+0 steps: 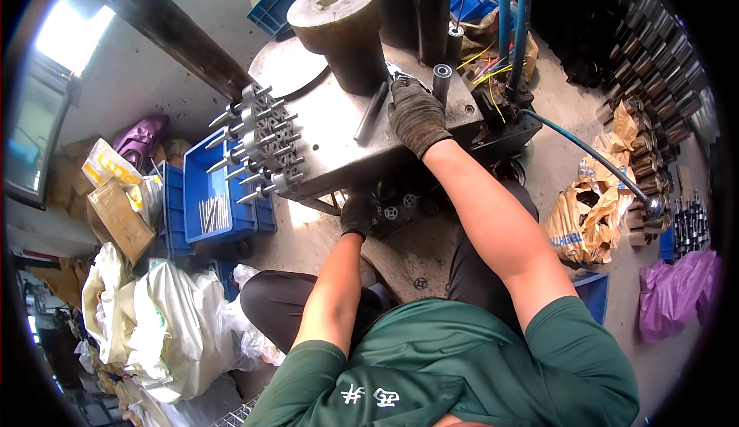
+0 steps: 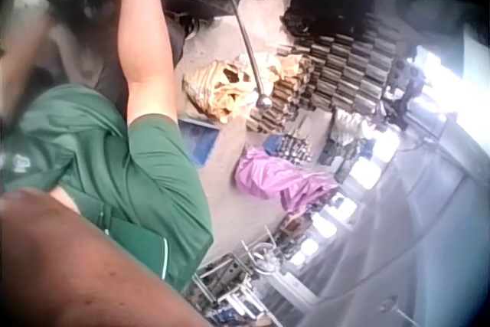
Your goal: The person assembles metal components using a press machine. They pick up metal cylinders, place them into a die, and use a lever to press them together before placing the finished parts into a blue bin.
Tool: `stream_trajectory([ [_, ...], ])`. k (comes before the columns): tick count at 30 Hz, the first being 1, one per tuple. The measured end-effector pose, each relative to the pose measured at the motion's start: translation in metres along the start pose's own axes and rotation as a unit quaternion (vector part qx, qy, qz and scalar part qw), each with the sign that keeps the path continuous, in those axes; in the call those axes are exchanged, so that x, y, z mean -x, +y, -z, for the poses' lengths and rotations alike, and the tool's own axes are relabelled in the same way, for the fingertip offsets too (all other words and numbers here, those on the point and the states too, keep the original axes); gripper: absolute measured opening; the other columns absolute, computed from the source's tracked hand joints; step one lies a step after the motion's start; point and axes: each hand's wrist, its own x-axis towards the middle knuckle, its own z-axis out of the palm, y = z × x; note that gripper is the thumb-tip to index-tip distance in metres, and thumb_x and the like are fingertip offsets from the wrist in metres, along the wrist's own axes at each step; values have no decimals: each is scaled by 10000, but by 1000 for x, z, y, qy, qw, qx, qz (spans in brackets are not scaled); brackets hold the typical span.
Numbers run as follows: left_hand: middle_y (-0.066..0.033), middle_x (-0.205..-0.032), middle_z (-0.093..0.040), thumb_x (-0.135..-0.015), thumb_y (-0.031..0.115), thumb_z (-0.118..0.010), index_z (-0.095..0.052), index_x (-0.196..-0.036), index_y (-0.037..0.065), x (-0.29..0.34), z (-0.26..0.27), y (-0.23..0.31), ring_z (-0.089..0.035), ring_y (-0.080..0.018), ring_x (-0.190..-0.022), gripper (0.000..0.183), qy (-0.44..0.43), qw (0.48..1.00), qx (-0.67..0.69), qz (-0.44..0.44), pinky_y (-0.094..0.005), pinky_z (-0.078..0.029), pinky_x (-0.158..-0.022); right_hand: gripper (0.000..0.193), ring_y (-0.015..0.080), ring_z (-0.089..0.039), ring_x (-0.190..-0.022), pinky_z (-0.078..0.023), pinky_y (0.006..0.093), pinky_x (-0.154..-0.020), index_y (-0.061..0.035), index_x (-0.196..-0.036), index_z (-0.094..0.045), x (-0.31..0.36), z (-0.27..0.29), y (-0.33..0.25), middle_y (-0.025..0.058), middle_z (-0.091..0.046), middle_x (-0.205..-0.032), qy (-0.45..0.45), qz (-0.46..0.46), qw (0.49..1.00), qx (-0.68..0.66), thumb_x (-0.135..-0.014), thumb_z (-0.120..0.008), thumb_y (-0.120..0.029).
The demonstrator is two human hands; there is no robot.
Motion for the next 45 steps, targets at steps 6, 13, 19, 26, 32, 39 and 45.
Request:
stream_trajectory([
  [6,-145,-1109,-749,-889,281,-671,-757,-1125,142,10,13,-3,-710,-356,-1047,287,0,995,93,45,-477,-564,-905,344,367,-685,-1099,-567,455,-941,-38,-1233,-605,-9,7,-10,227,-671,-1184,-38,-43,998,-11,-921,-621,-181],
  [13,-105,-1204,-733,-870,284,-694,-714,-1234,194,13,16,-17,-698,-323,-1093,375,-2,1000,-2,6,-429,-554,-943,297,377,-710,-1018,-571,461,-907,-10,-1169,-601,-20,1,-18,222,-712,-1076,12,-41,997,-59,-892,-612,-114],
  [19,-160,-1082,-746,-951,275,-594,-735,-1167,120,18,37,-2,-706,-345,-1053,301,-56,996,-71,17,-449,-570,-904,381,381,-720,-908,-576,427,-834,16,-1092,-617,-12,7,-15,236,-721,-919,92,-141,925,-340,-793,-739,-188],
  [26,-180,-1046,-744,-954,149,-562,-722,-1053,54,19,25,-28,-733,-348,-957,211,-73,990,-117,-35,-461,-586,-804,315,93,-523,-533,-401,240,-424,-7,-1166,-569,24,39,-18,32,-600,-748,-36,-249,666,-703,-888,-714,-38],
  [32,-110,-1052,-753,-951,140,-569,-741,-1061,122,40,69,-8,-730,-291,-969,206,10,961,-192,-199,-419,-580,-831,219,85,-494,-594,-426,211,-504,-53,-1142,-581,71,90,-6,21,-573,-803,-77,-92,437,-891,-947,-666,-103],
  [39,-94,-1115,-732,-979,203,-621,-732,-1139,124,53,115,36,-693,-267,-1070,210,33,973,-176,-144,-386,-554,-908,233,112,-493,-515,-374,232,-391,-2,-1127,-636,91,98,-20,12,-543,-638,-370,-133,344,-853,-994,-635,-193],
  [45,-224,-1155,-678,-963,-18,-567,-576,-1289,-48,71,161,58,-634,-334,-1183,327,-117,455,860,199,-426,-553,-1023,364,283,-709,-1005,-591,452,-904,-31,-1007,-714,87,95,-12,153,-739,-1090,-231,-132,332,-905,-1032,-603,-376],
])
